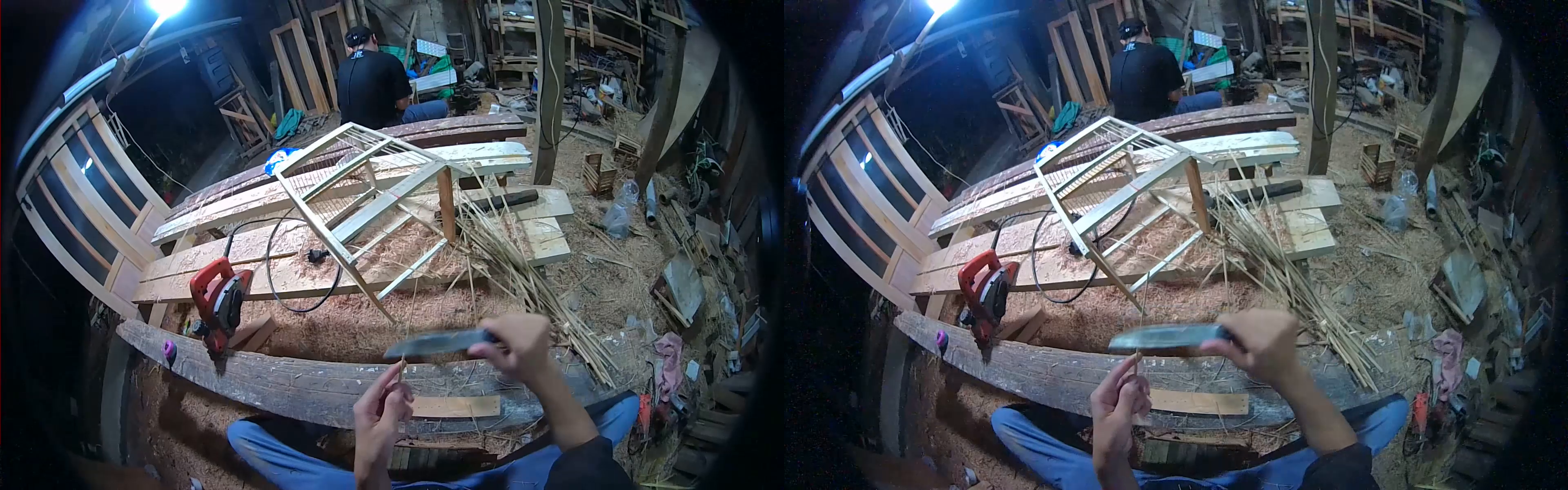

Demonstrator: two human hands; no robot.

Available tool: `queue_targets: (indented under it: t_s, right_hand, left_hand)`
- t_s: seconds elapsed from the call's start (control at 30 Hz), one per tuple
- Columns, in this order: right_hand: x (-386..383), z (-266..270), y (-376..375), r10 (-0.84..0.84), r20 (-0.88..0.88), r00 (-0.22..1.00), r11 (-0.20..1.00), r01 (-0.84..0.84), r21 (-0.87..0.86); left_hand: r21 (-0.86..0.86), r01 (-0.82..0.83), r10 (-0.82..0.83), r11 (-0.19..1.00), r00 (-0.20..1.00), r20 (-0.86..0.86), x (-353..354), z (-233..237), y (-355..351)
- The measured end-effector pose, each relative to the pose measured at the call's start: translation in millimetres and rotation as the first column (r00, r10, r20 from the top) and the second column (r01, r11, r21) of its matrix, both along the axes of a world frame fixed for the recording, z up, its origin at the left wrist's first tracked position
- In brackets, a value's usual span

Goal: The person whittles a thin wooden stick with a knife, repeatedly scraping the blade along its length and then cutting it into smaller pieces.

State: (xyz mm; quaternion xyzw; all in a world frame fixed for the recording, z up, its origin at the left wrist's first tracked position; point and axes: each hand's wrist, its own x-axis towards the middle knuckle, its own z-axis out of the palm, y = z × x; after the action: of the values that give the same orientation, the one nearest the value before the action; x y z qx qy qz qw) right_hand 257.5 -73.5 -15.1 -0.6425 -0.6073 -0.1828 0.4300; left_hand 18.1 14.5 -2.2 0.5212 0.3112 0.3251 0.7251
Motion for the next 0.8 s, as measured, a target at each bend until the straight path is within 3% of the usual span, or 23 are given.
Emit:
queue_targets:
  t_s: [0.07,0.13,0.2,0.33,0.47,0.57,0.63,0.73,0.8]
  right_hand:
    - [-10.9,-4.0,3.4,0.087,0.015,0.996,0.995,-0.086,-0.055]
    - [-17.4,-4.7,6.0,0.174,0.036,0.984,0.979,-0.169,-0.110]
    - [-20.3,-2.6,5.0,0.214,0.011,0.977,0.968,-0.210,-0.139]
    - [-18.4,-1.9,3.4,0.222,-0.022,0.975,0.969,-0.223,-0.110]
    - [-18.6,-2.4,2.6,0.226,0.007,0.974,0.967,-0.223,-0.122]
    - [-18.6,-0.4,0.1,0.246,-0.023,0.969,0.962,-0.247,-0.119]
    - [-17.8,3.9,-1.8,0.211,0.008,0.977,0.971,-0.209,-0.114]
    - [-12.9,9.2,-5.1,0.152,0.021,0.988,0.981,-0.148,-0.121]
    - [-11.8,2.5,-4.5,0.123,0.041,0.992,0.986,-0.118,-0.117]
  left_hand:
    - [0.173,0.046,-0.028,0.984,0.994,-0.106,-1.1,-15.0,0.2]
    - [0.152,0.047,-0.034,0.987,0.996,-0.082,4.7,-15.2,-5.9]
    - [-0.034,0.102,-0.100,0.994,0.994,0.052,10.0,-16.9,-10.2]
    - [-0.044,0.094,-0.097,0.995,0.993,-0.073,19.2,-14.9,-18.0]
    - [-0.023,0.065,-0.066,0.998,0.995,-0.076,24.7,-17.7,-23.9]
    - [-0.092,0.011,-0.006,0.996,0.998,0.059,24.9,-21.6,-27.9]
    - [0.209,-0.028,0.037,0.977,0.998,-0.041,24.7,-22.3,-27.1]
    - [0.089,0.005,-0.002,0.996,0.999,-0.036,15.1,-20.2,-24.5]
    - [0.131,-0.006,0.019,0.991,0.995,-0.101,16.9,-13.9,-21.6]
